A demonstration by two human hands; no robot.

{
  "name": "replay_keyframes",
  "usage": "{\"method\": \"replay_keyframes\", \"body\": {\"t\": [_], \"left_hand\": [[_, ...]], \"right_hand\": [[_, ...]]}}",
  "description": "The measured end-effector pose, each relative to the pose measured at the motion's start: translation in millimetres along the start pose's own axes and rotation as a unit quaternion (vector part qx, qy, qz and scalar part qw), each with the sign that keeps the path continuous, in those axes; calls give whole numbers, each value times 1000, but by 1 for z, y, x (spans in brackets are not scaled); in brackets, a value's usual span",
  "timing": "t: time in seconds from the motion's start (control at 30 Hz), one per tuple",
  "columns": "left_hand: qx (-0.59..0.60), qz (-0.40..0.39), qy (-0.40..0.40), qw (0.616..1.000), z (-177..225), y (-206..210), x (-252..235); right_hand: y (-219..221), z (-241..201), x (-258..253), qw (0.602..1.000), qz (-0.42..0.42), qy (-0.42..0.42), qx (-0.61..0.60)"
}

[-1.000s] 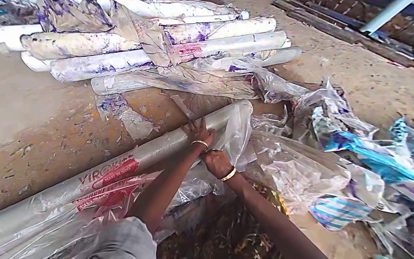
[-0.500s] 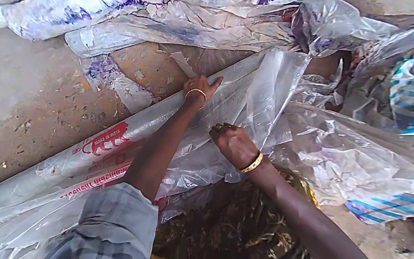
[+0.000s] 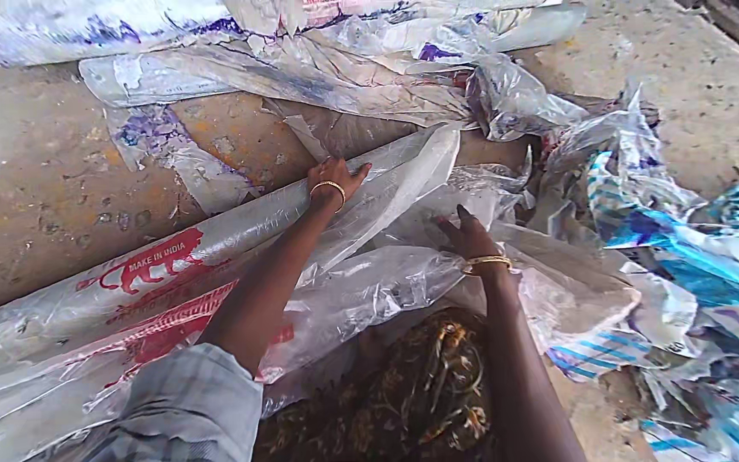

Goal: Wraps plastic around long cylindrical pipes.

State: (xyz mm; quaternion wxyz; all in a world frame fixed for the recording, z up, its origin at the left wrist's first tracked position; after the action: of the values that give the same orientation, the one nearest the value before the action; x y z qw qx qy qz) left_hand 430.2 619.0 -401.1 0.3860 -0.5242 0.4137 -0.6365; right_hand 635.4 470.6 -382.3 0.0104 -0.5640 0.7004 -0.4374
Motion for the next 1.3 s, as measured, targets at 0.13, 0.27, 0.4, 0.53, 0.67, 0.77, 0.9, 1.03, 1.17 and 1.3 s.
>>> {"method": "replay_keyframes", "body": {"t": [0.13,0.27,0.4,0.53,0.67,0.77,0.9,1.03,1.17,1.3], "left_hand": [[-12,-9,1,1000,1,0,0],[13,15,76,997,-5,6,1],[-2,64,170,983,-6,24,15],[-77,65,176,979,12,44,46],[-77,53,168,981,7,38,44],[-55,33,158,985,6,29,35],[-40,-7,154,987,8,21,38],[-9,-52,164,985,-8,8,41],[-35,-110,163,980,-46,-14,66],[-23,-78,151,985,-52,-23,69]], "right_hand": [[8,-5,-11,984,-76,95,133],[0,3,-15,995,91,35,-25],[-4,-4,-17,951,248,-108,-149],[18,-25,-23,960,197,-198,-13],[19,-25,-24,996,6,34,80],[11,-21,-25,989,-49,68,120],[14,-24,-23,987,-63,51,142],[14,-24,-22,989,-50,59,125],[-9,-23,-13,998,40,43,-25],[-69,-25,-21,946,268,-82,-162]]}}
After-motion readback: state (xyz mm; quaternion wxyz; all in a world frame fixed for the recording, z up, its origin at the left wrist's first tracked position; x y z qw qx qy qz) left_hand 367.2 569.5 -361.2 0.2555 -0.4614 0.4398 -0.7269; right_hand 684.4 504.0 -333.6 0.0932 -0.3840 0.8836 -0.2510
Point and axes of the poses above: each hand's wrist, its own x-axis away from the middle knuckle, its own y-axis out of the palm, z = x × y, the point moved 2 cm from there along -x, towards the middle knuckle, and after that the axes turned 11 degrees about -x, right-handed, at the moved point
